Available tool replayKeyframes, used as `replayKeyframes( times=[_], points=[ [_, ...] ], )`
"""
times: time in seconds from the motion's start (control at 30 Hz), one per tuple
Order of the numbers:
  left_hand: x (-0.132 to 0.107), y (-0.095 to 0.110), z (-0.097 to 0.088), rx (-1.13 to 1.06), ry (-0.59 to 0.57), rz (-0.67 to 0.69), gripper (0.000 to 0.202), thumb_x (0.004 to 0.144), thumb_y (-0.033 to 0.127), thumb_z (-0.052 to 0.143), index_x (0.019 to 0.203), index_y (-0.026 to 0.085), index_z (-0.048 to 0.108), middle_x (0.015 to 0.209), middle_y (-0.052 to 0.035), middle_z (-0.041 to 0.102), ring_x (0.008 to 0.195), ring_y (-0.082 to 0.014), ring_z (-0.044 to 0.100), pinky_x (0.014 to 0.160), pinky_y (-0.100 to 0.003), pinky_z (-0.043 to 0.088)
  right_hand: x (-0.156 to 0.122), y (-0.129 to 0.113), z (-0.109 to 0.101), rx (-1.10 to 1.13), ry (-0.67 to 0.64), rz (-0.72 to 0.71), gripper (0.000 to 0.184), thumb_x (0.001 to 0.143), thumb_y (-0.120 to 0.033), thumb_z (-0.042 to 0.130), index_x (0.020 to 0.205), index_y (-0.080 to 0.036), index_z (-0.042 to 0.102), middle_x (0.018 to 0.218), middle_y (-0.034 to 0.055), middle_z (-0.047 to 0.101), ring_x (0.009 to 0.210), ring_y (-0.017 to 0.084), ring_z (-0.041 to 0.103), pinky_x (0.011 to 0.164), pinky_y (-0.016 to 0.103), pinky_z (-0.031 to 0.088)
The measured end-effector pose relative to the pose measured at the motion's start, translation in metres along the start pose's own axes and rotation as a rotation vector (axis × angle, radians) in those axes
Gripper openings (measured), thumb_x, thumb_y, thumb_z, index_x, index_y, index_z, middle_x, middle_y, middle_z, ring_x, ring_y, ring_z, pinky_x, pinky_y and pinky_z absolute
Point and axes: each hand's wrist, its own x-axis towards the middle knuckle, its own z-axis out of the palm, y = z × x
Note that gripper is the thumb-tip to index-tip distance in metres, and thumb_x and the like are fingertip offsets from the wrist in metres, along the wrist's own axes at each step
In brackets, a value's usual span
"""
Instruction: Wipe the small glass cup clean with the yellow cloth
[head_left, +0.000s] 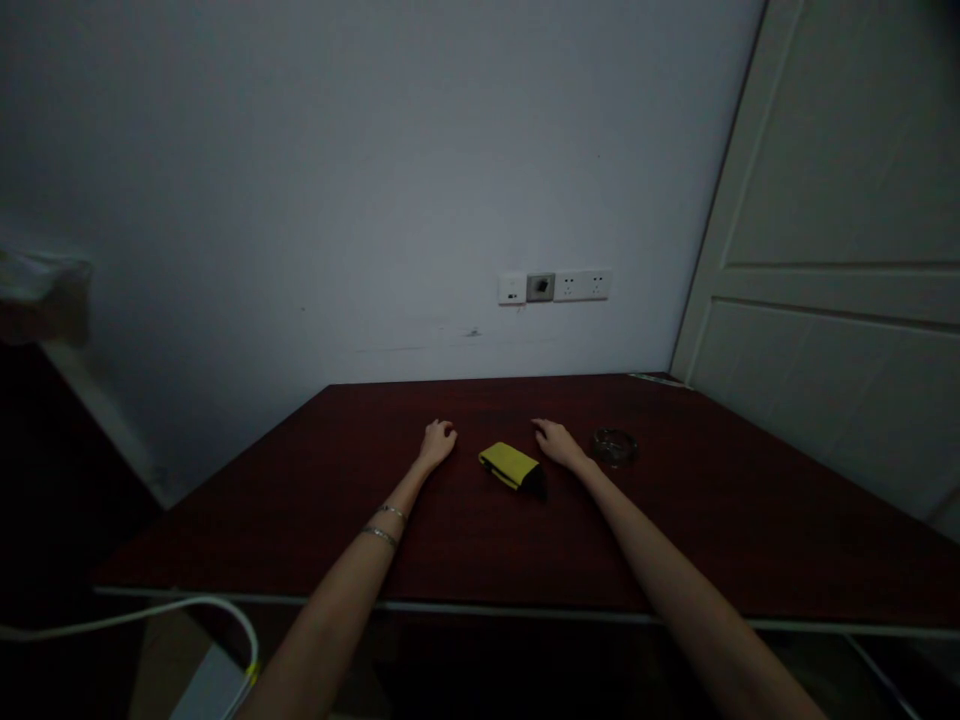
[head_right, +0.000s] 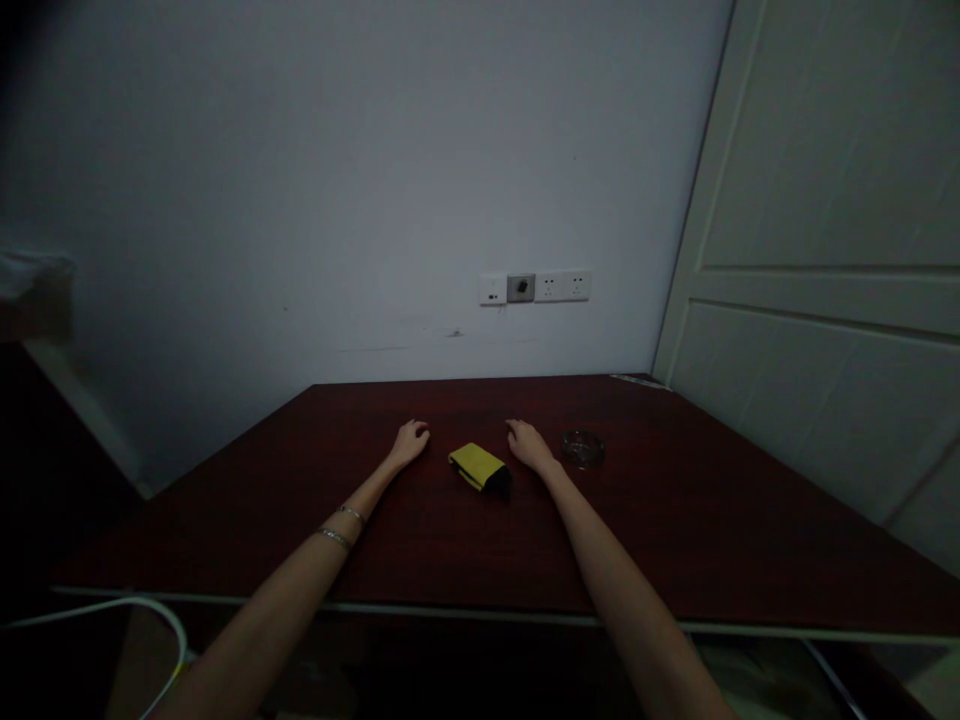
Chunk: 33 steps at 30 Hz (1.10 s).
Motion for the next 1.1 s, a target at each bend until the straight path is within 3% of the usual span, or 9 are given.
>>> replayKeyframes(
  times=[0.13,0.3,0.4,0.47,0.57,0.63,0.77,0.93,1.1],
  points=[
    [0.004,0.013,-0.002,-0.018,0.062,-0.032,0.033,0.078,0.02,0.048,0.106,0.008,0.06,0.116,-0.0147,0.058,0.116,-0.0234,0.047,0.101,-0.033,0.031,0.004,-0.009,-0.021,0.054,0.036,-0.014,0.042,0.081,-0.016,0.041,0.121,-0.011,0.052,0.119,0.011,0.059,0.111,0.019,0.054,0.097,0.029,0.038],
    [0.011,0.059,-0.008,-0.091,0.084,0.05,0.034,0.078,0.023,0.051,0.109,0.012,0.057,0.116,-0.0114,0.058,0.11,-0.0208,0.051,0.097,-0.03,0.036,0.003,-0.012,-0.07,0.248,0.215,-0.053,0.039,0.08,-0.025,0.047,0.118,-0.019,0.054,0.115,0.006,0.061,0.105,0.019,0.057,0.095,0.032,0.042],
    [0.01,0.093,-0.006,-0.142,0.037,0.158,0.039,0.076,0.03,0.056,0.11,0.012,0.057,0.118,-0.0092,0.058,0.11,-0.0197,0.052,0.096,-0.027,0.038,-0.005,0.008,-0.102,0.34,0.283,-0.022,0.049,0.074,-0.033,0.057,0.121,-0.018,0.051,0.118,0.0076,0.059,0.11,0.023,0.054,0.097,0.037,0.039],
    [0.005,0.114,0.0,-0.171,-0.033,0.239,0.044,0.073,0.036,0.06,0.11,0.013,0.057,0.115,-0.0082,0.06,0.108,-0.0197,0.053,0.094,-0.026,0.04,-0.015,0.028,-0.12,0.415,0.237,0.015,0.066,0.069,-0.037,0.063,0.129,-0.021,0.042,0.127,0.0081,0.052,0.116,0.025,0.049,0.099,0.04,0.038],
    [-0.007,0.141,0.016,-0.198,-0.21,0.401,0.057,0.07,0.04,0.063,0.116,0.009,0.053,0.124,-0.0143,0.053,0.115,-0.0246,0.048,0.098,-0.031,0.036,-0.036,0.062,-0.137,0.489,0.106,0.09,0.088,0.062,-0.039,0.07,0.137,-0.022,0.026,0.137,0.0128,0.039,0.124,0.027,0.041,0.099,0.041,0.038],
    [-0.016,0.156,0.029,-0.196,-0.299,0.437,0.063,0.068,0.041,0.064,0.121,0.009,0.049,0.126,-0.0157,0.05,0.117,-0.0261,0.047,0.099,-0.033,0.035,-0.051,0.08,-0.141,0.487,0.017,0.136,0.098,0.058,-0.039,0.072,0.139,-0.021,0.02,0.14,0.0154,0.033,0.127,0.029,0.035,0.1,0.043,0.036],
    [-0.027,0.182,0.052,-0.238,-0.394,0.455,0.07,0.067,0.043,0.065,0.125,0.011,0.043,0.131,-0.0161,0.045,0.12,-0.0266,0.044,0.101,-0.034,0.034,-0.075,0.103,-0.132,0.487,-0.12,0.222,0.106,0.055,-0.037,0.074,0.14,-0.02,0.014,0.139,0.0183,0.034,0.126,0.029,0.037,0.101,0.044,0.034],
    [-0.03,0.2,0.074,-0.212,-0.459,0.427,0.076,0.068,0.05,0.061,0.127,0.007,0.04,0.134,-0.0205,0.041,0.123,-0.0293,0.04,0.101,-0.035,0.033,-0.084,0.11,-0.117,0.518,-0.189,0.222,0.11,0.057,-0.037,0.073,0.141,-0.018,0.004,0.139,0.0173,0.033,0.125,0.025,0.039,0.104,0.039,0.032],
    [-0.03,0.205,0.091,-0.193,-0.493,0.394,0.092,0.059,0.061,0.063,0.128,0.005,0.037,0.133,-0.0239,0.039,0.123,-0.0326,0.04,0.099,-0.037,0.035,-0.086,0.11,-0.114,0.559,-0.202,0.227,0.112,0.057,-0.037,0.073,0.141,-0.015,0.002,0.138,0.0179,0.036,0.123,0.024,0.042,0.105,0.038,0.03]
  ],
)
